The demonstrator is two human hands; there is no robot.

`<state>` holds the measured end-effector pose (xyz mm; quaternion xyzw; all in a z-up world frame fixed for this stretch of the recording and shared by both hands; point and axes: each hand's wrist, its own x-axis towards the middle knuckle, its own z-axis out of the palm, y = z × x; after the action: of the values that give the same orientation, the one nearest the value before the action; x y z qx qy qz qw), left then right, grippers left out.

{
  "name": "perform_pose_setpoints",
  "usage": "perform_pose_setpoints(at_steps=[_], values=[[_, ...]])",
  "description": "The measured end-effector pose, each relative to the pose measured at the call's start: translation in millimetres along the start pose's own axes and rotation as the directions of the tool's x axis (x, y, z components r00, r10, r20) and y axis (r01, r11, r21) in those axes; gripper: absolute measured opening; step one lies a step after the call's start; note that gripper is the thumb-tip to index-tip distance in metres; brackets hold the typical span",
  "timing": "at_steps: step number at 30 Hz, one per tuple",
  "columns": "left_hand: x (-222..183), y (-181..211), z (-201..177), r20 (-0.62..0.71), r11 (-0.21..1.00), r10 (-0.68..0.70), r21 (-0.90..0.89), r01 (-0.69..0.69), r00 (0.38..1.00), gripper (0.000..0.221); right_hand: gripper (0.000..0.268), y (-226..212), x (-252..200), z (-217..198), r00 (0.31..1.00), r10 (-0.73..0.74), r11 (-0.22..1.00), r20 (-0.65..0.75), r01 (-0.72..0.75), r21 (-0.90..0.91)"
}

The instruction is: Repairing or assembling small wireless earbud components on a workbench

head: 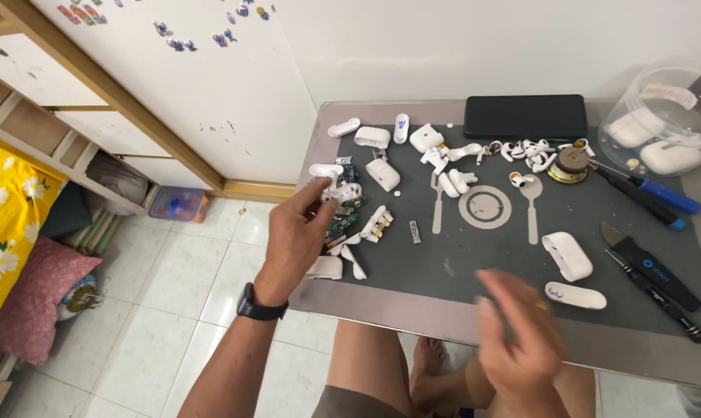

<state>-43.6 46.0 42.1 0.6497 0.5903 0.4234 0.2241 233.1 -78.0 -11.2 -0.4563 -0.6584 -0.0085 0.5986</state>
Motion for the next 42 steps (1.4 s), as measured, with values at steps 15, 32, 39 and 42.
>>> perform_pose_setpoints(at_steps=[15, 32, 39, 42], values=[[-45.3, -19.3, 19.3, -0.101, 0.818, 0.436, 0.458, -0.347, 0.894, 0.027, 0.022, 55.9, 53.8, 160.0, 0.771, -0.266, 0.928, 0.578, 0.368, -0.065], [-78.8, 10.8, 14.1, -0.096, 0.828, 0.558, 0.127, -0.546, 0.824, 0.051, 0.058, -18.2, 59.7, 89.3, 0.584, 0.567, 0.517, 0.582, -0.802, 0.301], [-81.3, 51.4, 17.0, 0.356, 0.962, 0.274, -0.09, -0.259, 0.894, 0.061, 0.042, -43.5, 72.3, 53.5, 0.301, 0.757, 0.24, 0.579, -0.954, 0.182], [-88.2, 46.8, 30.5, 0.344, 0.949, 0.314, -0.142, -0.282, 0.885, 0.064, 0.043, -51.2, 77.1, 39.8, 0.198, 0.808, 0.081, 0.554, -0.97, 0.229]])
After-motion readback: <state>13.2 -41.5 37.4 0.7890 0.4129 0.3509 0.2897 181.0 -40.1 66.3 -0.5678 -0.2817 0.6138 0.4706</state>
